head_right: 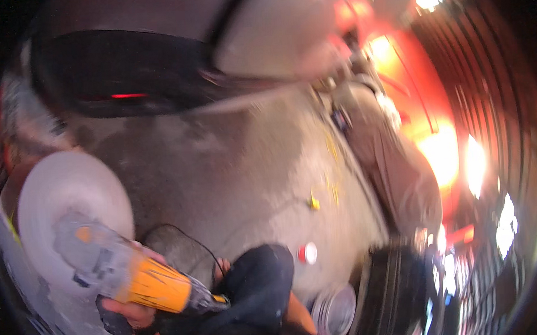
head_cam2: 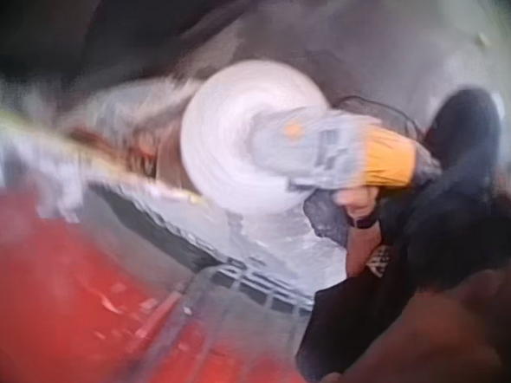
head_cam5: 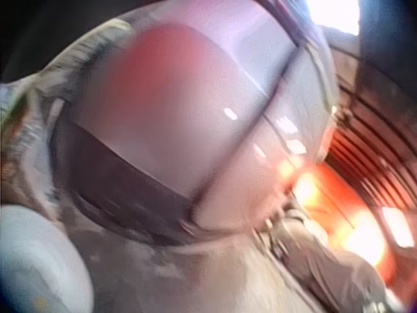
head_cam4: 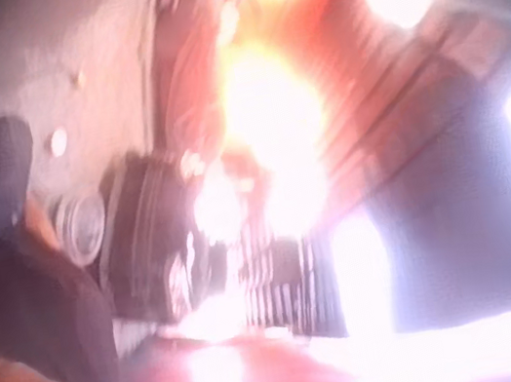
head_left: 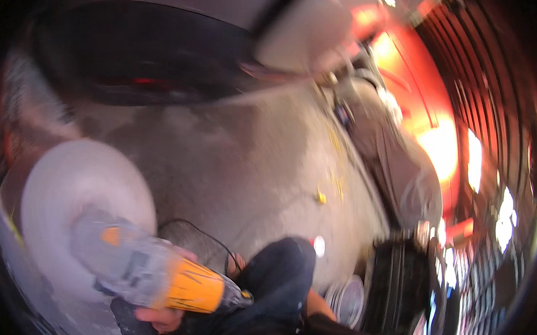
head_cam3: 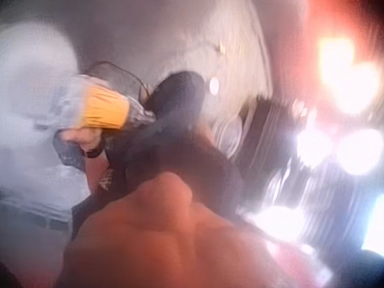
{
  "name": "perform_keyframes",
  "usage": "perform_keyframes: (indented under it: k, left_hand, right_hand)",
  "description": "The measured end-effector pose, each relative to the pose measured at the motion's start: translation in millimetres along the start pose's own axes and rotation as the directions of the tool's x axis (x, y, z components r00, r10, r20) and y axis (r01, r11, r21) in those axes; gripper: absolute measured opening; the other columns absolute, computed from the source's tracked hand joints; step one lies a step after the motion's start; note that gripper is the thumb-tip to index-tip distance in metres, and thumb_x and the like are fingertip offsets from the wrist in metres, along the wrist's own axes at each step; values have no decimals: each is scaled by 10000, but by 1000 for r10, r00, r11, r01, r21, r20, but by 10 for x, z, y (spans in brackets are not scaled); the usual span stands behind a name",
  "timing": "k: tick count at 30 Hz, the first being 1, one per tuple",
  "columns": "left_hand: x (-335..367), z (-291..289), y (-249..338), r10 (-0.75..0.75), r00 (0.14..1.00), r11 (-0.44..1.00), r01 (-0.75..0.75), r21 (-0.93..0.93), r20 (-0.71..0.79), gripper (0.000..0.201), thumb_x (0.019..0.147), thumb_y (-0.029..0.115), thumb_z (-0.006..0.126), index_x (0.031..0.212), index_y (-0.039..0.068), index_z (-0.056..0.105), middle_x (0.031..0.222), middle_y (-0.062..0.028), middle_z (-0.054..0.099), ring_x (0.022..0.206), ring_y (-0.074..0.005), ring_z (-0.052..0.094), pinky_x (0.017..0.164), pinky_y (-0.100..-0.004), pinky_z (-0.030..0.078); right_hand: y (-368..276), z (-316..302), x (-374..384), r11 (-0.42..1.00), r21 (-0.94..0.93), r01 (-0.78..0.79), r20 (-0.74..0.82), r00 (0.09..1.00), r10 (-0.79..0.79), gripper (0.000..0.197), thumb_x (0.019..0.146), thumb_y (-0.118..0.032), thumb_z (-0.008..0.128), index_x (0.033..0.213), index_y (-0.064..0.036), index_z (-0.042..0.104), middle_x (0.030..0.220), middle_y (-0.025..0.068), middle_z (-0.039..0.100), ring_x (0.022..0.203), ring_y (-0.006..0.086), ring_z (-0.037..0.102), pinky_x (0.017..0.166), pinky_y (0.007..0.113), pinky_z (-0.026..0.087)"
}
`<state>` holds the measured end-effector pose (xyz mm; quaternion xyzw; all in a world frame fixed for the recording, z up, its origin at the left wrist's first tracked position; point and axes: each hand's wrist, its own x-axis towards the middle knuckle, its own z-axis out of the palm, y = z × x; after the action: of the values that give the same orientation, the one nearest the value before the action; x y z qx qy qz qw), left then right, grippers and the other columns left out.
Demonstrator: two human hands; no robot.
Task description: The person uses a rotary polisher with a buffing pad to polish the rear bumper and trunk area of a silver car. The car is partially covered with newspaper and masking tape. The person moves the polisher across the surface and briefly touches the car with a finger to check the finish.
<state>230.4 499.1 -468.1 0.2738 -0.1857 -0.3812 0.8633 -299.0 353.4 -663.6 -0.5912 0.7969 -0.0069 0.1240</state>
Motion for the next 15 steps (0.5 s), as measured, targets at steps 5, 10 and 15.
perform_keyframes:
  k: [5, 10, 15]
  left_hand:
    - [50, 47, -5, -61, 985, 926, 118, -358, 164, 1200, 729, 900, 652, 1509, 37, 356, 1345, -138, 523, 1212, -309, 574, 1082, -464, 456]
    - [14, 50, -39, -116, 970, 941, 177, -290, 216, 1224, 736, 859, 694, 1572, 55, 303, 1373, -143, 518, 1243, -307, 548, 1136, -479, 414]
    - [77, 135, -151, 12, 997, 989, 0, -148, 82, 1054, 815, 921, 495, 1476, 100, 465, 1227, -146, 621, 1025, -306, 657, 888, -494, 575]
  right_hand:
    - [283, -5, 214, 996, 85, -18, -123, 992, 29, 554, 923, -325, 676, 1343, 28, 602, 1133, 305, 705, 1037, 434, 707, 952, 490, 544]
    - [783, -55, 441, 982, 94, -165, -98, 980, 174, 692, 922, -300, 668, 1499, 9, 444, 1293, 321, 643, 1210, 474, 624, 1047, 510, 494]
    - [1298, -168, 1155, 958, 167, -234, 19, 972, 235, 771, 966, -366, 657, 1551, 43, 366, 1572, 271, 438, 1468, 398, 415, 1217, 463, 342]
